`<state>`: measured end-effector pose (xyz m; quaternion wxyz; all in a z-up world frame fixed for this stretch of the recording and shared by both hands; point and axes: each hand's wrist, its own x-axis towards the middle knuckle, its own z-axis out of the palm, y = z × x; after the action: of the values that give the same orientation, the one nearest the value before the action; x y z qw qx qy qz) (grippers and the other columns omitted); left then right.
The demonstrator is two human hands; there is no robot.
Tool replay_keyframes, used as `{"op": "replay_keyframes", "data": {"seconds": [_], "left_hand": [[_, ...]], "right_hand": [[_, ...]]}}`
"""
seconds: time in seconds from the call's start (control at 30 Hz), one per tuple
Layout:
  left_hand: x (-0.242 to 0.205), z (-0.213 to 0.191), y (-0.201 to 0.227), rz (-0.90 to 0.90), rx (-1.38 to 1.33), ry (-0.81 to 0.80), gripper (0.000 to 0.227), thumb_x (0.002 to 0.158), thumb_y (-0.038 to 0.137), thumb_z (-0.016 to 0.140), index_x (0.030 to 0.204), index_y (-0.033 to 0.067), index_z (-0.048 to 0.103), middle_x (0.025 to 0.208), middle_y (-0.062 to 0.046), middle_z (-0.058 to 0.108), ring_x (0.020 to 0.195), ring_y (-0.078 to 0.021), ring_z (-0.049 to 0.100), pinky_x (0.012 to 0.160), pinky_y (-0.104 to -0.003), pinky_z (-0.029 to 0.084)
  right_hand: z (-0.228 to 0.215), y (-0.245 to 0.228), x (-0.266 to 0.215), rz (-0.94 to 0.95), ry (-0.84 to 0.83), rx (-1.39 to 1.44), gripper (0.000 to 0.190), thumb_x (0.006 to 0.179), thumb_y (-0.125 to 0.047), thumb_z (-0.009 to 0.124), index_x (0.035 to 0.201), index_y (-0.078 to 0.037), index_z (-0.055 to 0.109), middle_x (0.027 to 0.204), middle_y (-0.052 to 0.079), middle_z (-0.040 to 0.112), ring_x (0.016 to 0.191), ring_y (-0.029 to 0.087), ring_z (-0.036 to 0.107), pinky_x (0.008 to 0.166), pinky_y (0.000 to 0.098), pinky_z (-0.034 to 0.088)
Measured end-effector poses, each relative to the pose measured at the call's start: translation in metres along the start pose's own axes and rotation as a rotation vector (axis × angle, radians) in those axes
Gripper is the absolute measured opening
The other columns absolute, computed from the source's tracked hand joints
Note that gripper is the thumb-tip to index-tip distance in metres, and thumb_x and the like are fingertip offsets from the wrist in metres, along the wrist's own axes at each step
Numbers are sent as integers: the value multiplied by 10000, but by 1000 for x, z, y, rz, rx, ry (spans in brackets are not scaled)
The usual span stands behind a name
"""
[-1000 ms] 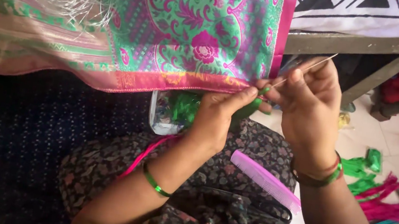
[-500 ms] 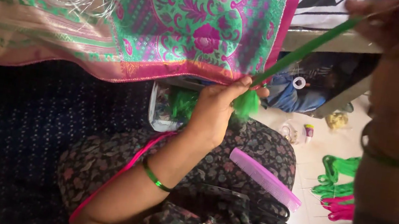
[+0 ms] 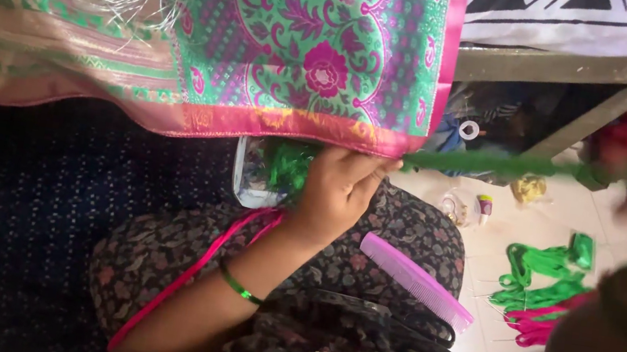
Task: Attaching decorative tassels to the edge of a sari using thread and needle.
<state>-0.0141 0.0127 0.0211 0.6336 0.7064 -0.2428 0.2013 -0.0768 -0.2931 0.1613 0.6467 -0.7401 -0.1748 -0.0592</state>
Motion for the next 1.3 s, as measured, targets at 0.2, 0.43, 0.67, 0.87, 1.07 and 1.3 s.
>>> {"op": "replay_keyframes", "data": {"seconds": [0.2,0.43,0.67,0.87,1.07,1.3], "left_hand": [[3,-1,2,441,305,90,127,1049,103,653,1144,20,643,1020,-193,665,959,-438,644,882,-472,501],[-22,27,-38,-417,-552,-34,222,1106,219,569,1076,44,701,816,24,625,692,-62,556,627,-268,457],[-27,26,-35,-310,-287,8,188,1111,174,529,1071,80,687,689,32,551,611,-64,505,574,-257,421],[-41,7,-52,2,266,98,150,1022,149,650,1151,90,697,998,-113,705,931,-282,686,778,-369,538],[14,-17,-14,-48,-262,-61,299,1044,254,675,1241,31,651,1186,-53,698,1134,-196,658,1007,-340,507],[28,-7,-20,-693,-341,-170,259,1030,209,714,1120,-33,734,863,-144,640,694,-256,564,598,-434,422]], "right_hand": [[78,90,-77,414,-112,247,322,995,-270,540,1170,0,573,1035,184,766,736,220,713,575,321,589],[164,160,-48,-78,-120,44,547,1077,-482,433,1264,7,589,1220,161,685,1095,236,670,928,417,560],[152,186,45,201,90,824,488,1113,-419,440,1349,-34,625,1250,94,686,1132,203,605,966,383,456],[172,148,56,121,127,637,193,1077,-137,634,1209,-4,683,1204,83,707,1110,174,637,1010,348,477],[171,176,26,12,174,382,202,1064,-89,635,1216,37,675,1292,44,658,1194,122,595,1046,306,447],[161,161,5,251,27,450,295,1028,-185,613,1177,56,697,1019,110,762,963,201,706,926,354,546]]}}
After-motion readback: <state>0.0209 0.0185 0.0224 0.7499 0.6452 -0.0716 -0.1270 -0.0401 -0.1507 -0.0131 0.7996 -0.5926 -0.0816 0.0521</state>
